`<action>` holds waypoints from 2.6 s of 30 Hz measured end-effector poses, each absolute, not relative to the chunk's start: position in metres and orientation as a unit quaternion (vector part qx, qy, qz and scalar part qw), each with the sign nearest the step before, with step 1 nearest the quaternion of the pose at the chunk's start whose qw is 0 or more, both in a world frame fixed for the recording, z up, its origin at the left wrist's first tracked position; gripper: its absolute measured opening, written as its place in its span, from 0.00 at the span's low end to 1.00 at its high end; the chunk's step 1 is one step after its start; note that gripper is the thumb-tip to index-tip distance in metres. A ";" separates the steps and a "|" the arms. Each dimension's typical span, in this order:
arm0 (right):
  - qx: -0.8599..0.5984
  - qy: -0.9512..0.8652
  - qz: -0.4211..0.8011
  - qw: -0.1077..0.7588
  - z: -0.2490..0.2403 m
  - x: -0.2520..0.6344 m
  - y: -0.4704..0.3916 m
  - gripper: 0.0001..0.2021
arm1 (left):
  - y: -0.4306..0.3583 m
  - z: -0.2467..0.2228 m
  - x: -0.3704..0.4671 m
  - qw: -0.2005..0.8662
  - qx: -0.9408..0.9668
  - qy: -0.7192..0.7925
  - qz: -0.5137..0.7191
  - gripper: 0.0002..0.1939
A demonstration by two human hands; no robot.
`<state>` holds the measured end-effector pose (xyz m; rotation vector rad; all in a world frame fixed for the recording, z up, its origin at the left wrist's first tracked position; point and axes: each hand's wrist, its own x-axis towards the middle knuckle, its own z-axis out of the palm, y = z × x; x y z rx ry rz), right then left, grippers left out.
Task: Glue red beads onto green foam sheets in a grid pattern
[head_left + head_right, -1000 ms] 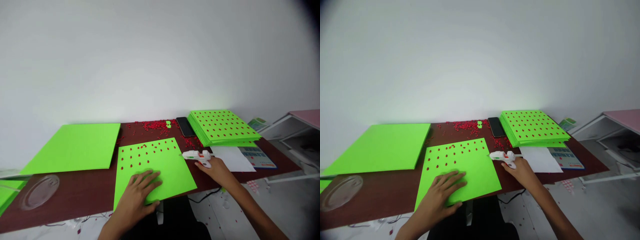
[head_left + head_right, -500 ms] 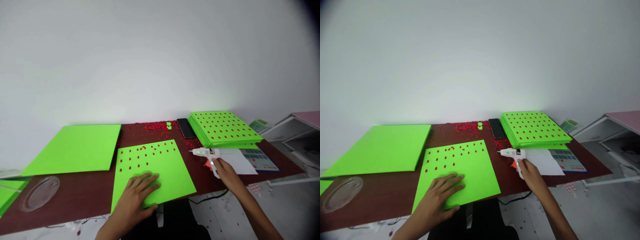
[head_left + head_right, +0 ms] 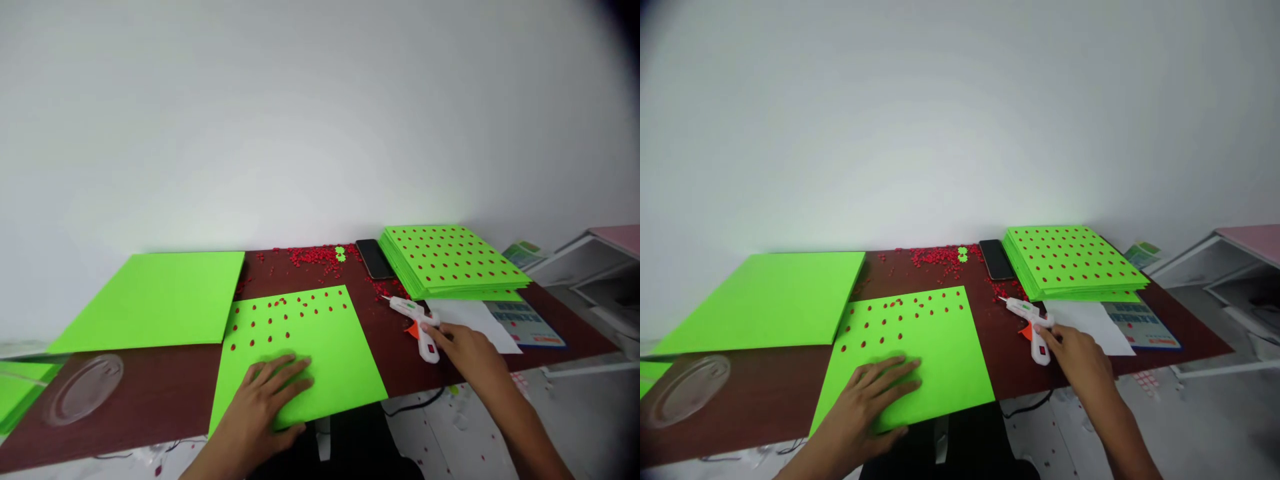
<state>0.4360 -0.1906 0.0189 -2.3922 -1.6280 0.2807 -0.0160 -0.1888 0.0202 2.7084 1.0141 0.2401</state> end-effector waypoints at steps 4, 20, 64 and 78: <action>-0.738 -0.613 0.078 0.272 0.036 0.391 -0.152 0.13 | -0.186 0.037 -0.007 0.105 0.943 0.310 0.065 0.33; -0.485 -0.823 0.135 0.265 -0.004 0.278 0.013 0.05 | -0.135 0.024 0.091 0.039 0.993 0.033 0.110 0.18; -0.441 -0.786 0.282 0.330 0.023 0.269 -0.032 0.05 | -0.134 0.019 0.087 0.092 0.988 0.025 0.120 0.16; -0.457 -0.829 0.254 0.200 0.030 0.287 -0.029 0.05 | -0.134 0.020 0.086 0.081 0.989 0.021 0.123 0.16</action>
